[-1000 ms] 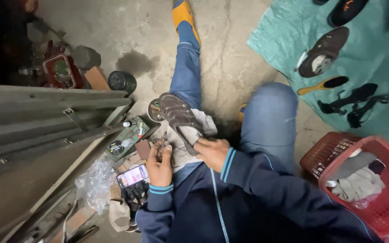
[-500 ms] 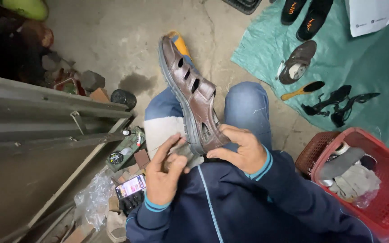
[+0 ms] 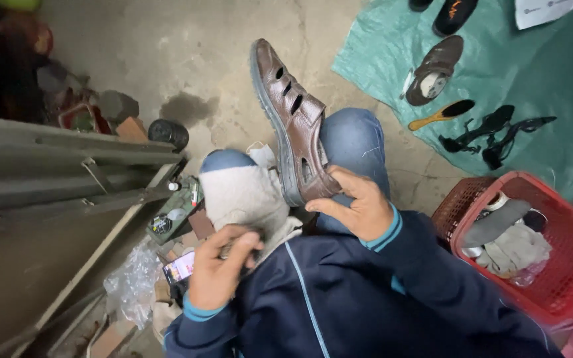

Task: The person sits on the floor and sews a brown leather shoe using a needle and thread. They hold the shoe on their lap, pull the thread through the leather, and tighten the stitches. A dog briefly enters the frame and sniffs the shoe and the person's leg.

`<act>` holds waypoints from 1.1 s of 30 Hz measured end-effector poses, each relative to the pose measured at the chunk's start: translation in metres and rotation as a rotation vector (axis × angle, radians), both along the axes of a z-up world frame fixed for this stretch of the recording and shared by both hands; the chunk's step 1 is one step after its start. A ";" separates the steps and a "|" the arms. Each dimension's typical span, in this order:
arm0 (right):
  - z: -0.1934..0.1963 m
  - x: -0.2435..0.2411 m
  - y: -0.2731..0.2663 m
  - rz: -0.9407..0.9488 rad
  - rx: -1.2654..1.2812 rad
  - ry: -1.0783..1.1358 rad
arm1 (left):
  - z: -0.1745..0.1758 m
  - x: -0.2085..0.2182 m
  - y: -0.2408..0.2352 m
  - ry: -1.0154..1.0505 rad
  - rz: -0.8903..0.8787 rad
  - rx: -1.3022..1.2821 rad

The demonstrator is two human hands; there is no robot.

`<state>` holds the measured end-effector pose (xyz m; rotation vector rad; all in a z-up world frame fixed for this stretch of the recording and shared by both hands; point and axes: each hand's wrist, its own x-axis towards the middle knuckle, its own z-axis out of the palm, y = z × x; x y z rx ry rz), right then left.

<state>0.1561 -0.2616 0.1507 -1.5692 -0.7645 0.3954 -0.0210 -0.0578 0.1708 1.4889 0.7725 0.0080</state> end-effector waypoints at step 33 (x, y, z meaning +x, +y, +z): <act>-0.102 -0.022 0.073 -0.253 -0.117 0.612 | -0.032 0.052 0.032 -0.137 -0.346 0.781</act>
